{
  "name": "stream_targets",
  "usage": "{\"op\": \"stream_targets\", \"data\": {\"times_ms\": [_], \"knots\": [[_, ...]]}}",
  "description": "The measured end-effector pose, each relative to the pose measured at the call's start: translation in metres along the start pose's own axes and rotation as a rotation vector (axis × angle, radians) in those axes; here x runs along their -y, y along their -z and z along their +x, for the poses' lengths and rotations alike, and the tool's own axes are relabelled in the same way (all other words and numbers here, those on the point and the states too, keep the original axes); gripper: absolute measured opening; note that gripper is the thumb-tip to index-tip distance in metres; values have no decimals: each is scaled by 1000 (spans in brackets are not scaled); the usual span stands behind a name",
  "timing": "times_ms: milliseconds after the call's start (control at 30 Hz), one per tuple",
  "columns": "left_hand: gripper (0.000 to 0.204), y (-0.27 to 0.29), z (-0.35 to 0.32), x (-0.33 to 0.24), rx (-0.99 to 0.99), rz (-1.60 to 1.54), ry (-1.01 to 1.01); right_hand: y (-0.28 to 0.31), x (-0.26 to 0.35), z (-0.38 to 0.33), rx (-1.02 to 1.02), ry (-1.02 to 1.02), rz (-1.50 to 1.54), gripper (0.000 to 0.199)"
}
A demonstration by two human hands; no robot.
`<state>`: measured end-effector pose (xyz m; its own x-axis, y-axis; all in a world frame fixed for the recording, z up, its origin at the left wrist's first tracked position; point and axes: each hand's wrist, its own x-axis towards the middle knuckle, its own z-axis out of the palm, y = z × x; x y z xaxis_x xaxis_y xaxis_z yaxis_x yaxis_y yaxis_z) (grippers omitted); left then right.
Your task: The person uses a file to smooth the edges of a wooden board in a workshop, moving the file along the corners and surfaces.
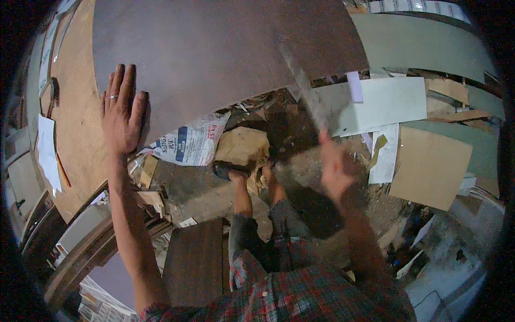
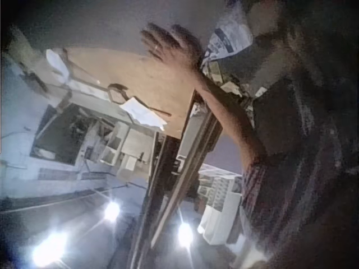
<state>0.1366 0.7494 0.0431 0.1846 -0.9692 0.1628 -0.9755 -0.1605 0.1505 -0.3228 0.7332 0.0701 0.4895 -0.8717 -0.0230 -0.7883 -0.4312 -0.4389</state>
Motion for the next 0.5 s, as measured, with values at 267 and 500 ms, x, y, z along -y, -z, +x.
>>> {"op": "stream_targets", "data": {"times_ms": [267,500], "knots": [[58,6,0,-1,30,30,-13,-3,-12,2,-92,65,27,49],[58,7,3,-2,56,33,-39,15,-50,64,-110,-24,-20,54]]}}
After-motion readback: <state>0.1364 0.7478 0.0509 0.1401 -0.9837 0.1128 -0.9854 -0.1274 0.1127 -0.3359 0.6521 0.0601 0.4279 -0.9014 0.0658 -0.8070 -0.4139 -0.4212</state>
